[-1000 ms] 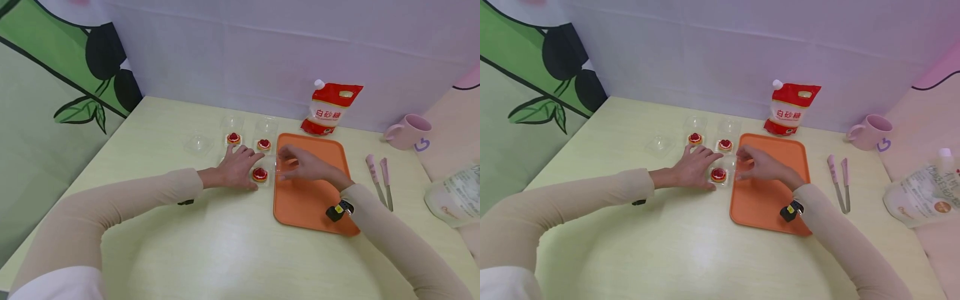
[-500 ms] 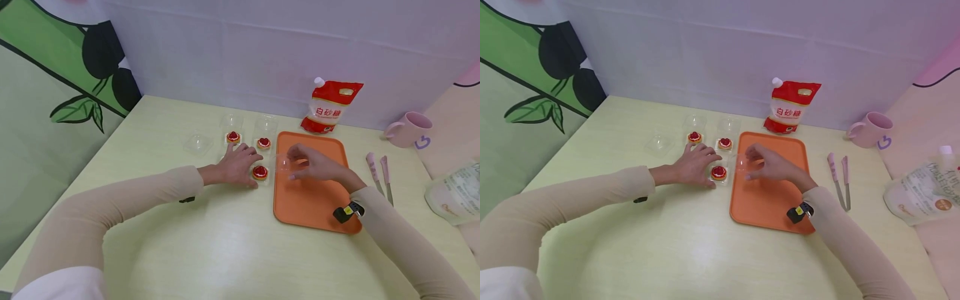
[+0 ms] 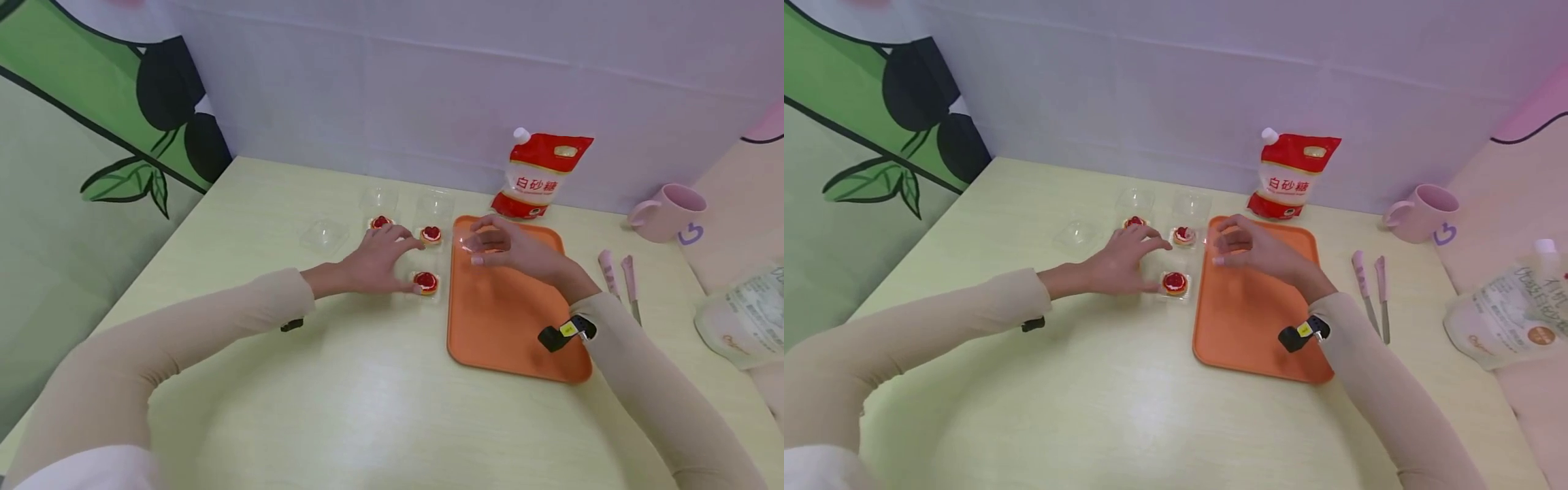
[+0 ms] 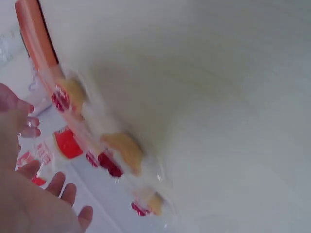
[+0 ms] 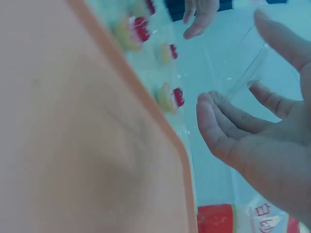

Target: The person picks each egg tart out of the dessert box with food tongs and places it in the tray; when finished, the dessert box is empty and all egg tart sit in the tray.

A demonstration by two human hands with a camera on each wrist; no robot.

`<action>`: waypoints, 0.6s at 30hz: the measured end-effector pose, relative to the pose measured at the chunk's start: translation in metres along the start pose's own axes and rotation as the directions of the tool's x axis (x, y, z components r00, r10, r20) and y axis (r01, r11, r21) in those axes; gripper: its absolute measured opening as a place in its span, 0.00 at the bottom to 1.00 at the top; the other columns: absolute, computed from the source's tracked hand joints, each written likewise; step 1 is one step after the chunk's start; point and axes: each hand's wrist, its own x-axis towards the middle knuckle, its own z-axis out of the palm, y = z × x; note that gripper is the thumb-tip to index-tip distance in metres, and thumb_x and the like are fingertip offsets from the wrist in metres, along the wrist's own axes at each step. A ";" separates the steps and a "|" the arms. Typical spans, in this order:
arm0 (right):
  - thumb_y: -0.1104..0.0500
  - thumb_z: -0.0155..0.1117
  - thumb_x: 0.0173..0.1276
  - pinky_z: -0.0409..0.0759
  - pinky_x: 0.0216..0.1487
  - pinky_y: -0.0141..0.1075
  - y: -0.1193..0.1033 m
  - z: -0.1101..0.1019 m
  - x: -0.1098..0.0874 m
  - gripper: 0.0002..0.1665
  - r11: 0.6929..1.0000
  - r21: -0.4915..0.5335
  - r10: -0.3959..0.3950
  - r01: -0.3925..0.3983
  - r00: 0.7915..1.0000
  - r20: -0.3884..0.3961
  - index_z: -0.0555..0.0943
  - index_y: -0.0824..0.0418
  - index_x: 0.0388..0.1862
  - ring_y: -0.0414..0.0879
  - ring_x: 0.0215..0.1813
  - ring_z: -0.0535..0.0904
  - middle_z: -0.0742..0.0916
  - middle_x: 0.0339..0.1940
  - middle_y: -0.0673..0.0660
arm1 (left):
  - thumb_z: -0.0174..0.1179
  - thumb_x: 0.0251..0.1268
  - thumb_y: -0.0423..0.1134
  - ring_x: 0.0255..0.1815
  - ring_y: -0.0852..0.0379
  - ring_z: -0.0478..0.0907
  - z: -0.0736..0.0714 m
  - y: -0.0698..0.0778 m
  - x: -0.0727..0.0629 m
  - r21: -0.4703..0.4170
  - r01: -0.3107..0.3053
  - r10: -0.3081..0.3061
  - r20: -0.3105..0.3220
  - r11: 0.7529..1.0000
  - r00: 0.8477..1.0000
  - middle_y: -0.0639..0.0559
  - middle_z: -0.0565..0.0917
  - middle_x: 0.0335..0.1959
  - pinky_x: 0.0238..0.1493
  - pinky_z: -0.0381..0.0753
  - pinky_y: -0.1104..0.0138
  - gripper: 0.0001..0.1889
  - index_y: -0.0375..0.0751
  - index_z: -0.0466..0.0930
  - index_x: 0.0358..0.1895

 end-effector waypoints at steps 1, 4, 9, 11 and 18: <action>0.52 0.65 0.70 0.71 0.70 0.55 -0.003 -0.001 0.001 0.36 0.999 0.035 0.006 -0.006 1.000 0.013 0.61 0.56 0.71 0.56 0.70 0.74 0.78 0.69 0.61 | 0.69 0.59 0.55 0.65 0.47 0.69 -0.004 -0.002 0.000 -0.036 -0.015 0.013 -0.053 0.999 0.999 0.46 0.74 0.61 0.68 0.65 0.47 0.35 0.48 0.71 0.68; 0.51 0.60 0.74 0.67 0.72 0.58 -0.008 -0.001 0.008 0.33 0.988 0.155 0.014 -0.022 0.999 0.050 0.60 0.54 0.72 0.60 0.70 0.75 0.78 0.69 0.63 | 0.65 0.66 0.44 0.55 0.48 0.75 -0.017 -0.004 0.002 -0.095 -0.066 0.044 -0.219 0.993 0.975 0.44 0.75 0.57 0.55 0.77 0.55 0.31 0.46 0.67 0.70; 0.51 0.52 0.79 0.68 0.72 0.54 -0.021 0.004 0.025 0.25 0.906 0.424 -0.059 -0.009 0.988 0.146 0.63 0.56 0.70 0.61 0.69 0.76 0.79 0.68 0.65 | 0.63 0.68 0.37 0.46 0.50 0.77 -0.035 -0.001 0.010 -0.072 -0.098 0.066 -0.361 0.993 0.930 0.42 0.74 0.53 0.37 0.79 0.61 0.33 0.49 0.61 0.74; 0.50 0.51 0.79 0.71 0.71 0.49 -0.026 0.007 0.033 0.24 0.863 0.505 -0.101 -0.004 0.978 0.180 0.64 0.57 0.68 0.58 0.67 0.78 0.80 0.67 0.64 | 0.62 0.68 0.36 0.45 0.50 0.78 -0.039 -0.001 0.012 -0.059 -0.102 0.072 -0.380 0.993 0.922 0.42 0.74 0.52 0.35 0.79 0.61 0.33 0.49 0.61 0.74; 0.42 0.42 0.80 0.78 0.65 0.41 -0.039 0.021 0.059 0.29 0.830 0.557 -0.116 -0.031 0.967 0.227 0.64 0.58 0.69 0.54 0.63 0.82 0.84 0.62 0.63 | 0.57 0.69 0.29 0.39 0.49 0.80 -0.047 -0.007 0.008 -0.117 -0.090 0.036 -0.399 0.989 0.916 0.41 0.75 0.48 0.34 0.80 0.62 0.30 0.45 0.63 0.73</action>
